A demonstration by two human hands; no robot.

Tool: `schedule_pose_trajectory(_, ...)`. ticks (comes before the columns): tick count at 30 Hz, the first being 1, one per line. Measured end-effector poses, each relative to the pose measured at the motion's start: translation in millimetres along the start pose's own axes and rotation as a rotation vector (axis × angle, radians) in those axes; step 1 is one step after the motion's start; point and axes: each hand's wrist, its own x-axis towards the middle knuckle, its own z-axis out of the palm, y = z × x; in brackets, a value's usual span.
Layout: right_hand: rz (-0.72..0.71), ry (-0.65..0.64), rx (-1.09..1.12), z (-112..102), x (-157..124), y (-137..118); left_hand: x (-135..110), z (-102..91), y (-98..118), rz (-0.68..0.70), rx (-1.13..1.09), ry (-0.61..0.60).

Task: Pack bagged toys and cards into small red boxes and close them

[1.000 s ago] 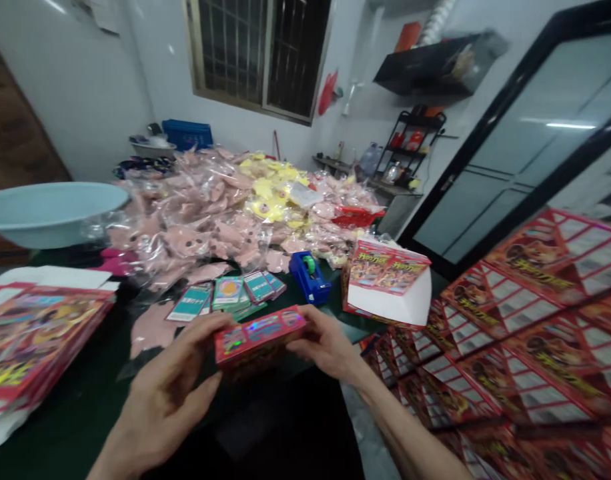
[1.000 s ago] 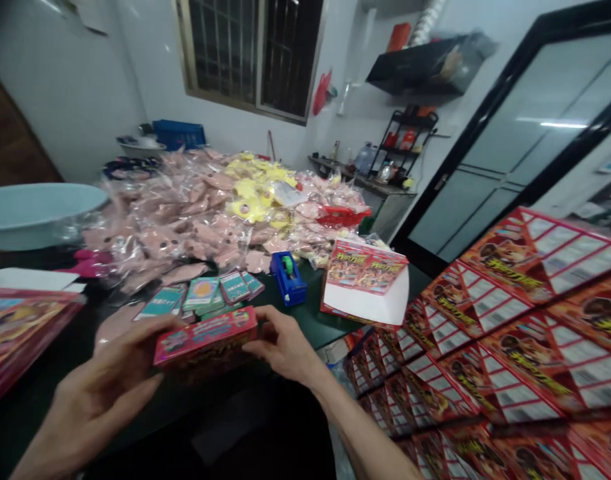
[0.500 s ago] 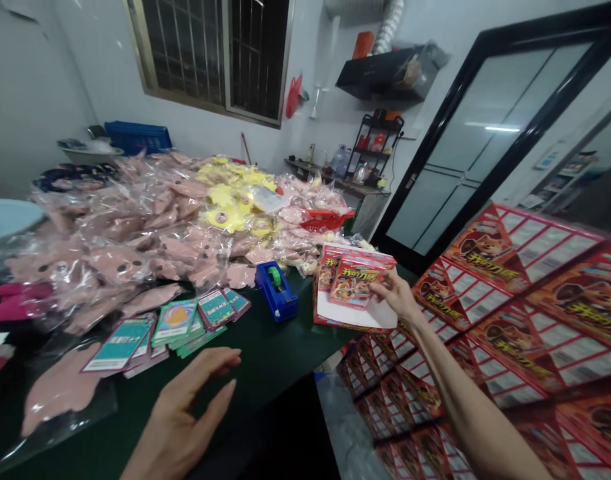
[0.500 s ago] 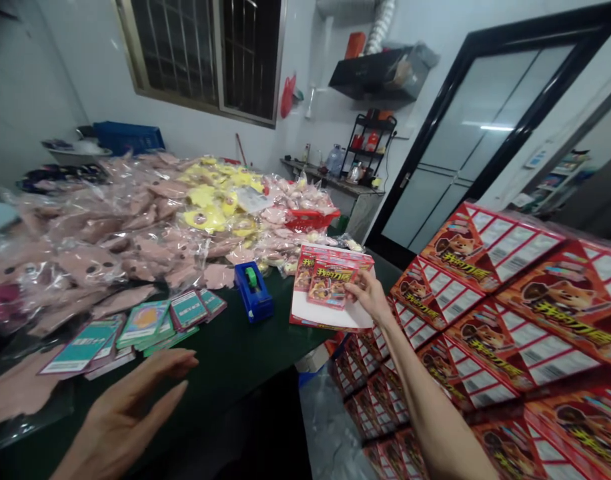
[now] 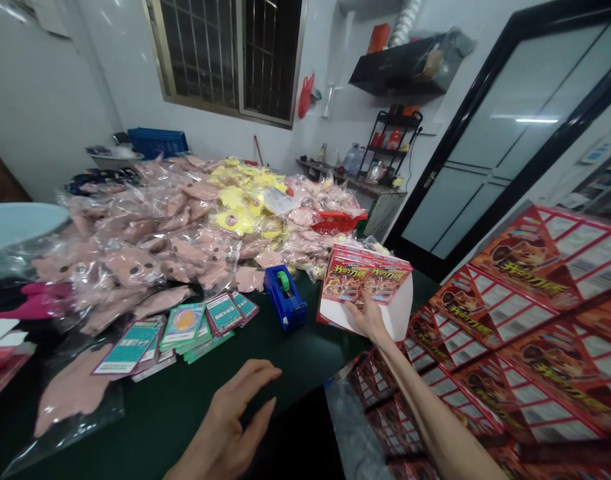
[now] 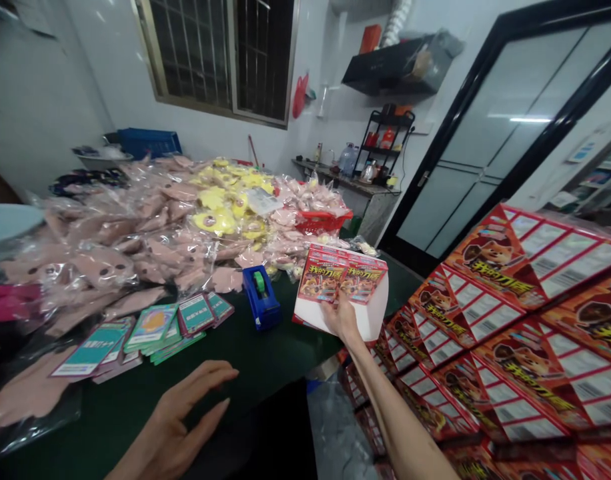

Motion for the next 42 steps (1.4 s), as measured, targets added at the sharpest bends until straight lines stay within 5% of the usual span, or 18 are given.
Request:
schedule_pose_trajectory(5,-0.023,0.201,-0.075,-19,-2,-13,-4,-15.4,12,-0.016,0.033,-0.039)
schedule_pose_trajectory(8,-0.046,0.379,-0.065,-20,-13,-40,-26,-60.5,5,-0.065,0.182,0.100)
schedule_pose_trajectory(10,-0.151,0.353,-0.009,-8,-28,-74,-48,-102.1,-6,-0.095,0.366,0.252)
schedule_pose_trajectory(14,-0.448,-0.154,0.137,46,-78,-174,-92,-187.4,-37,-0.278,0.933,0.466)
schedule_pose_trajectory(18,-0.606,-0.692,0.370,127,-118,-274,-127,-232.3,-63,-0.604,1.352,0.259)
schedule_pose_trajectory(20,-0.718,-0.825,0.347,171,-129,-316,-138,-234.6,-71,-0.656,1.382,0.179)
schedule_pose_trajectory(24,-0.939,-0.940,0.089,247,-155,-379,-148,-223.1,-78,-0.637,1.398,0.224)
schedule_pose_trajectory(29,-0.930,-0.917,-0.024,288,-197,-412,-150,-216.1,-81,-0.638,1.370,0.306)
schedule_pose_trajectory(35,-0.781,-0.870,-0.008,265,-181,-422,-153,-213.2,-60,-0.644,1.279,0.502)
schedule_pose_trajectory(42,-0.641,-1.032,0.553,175,-153,-376,-123,-173.5,-32,-0.457,1.047,0.634)
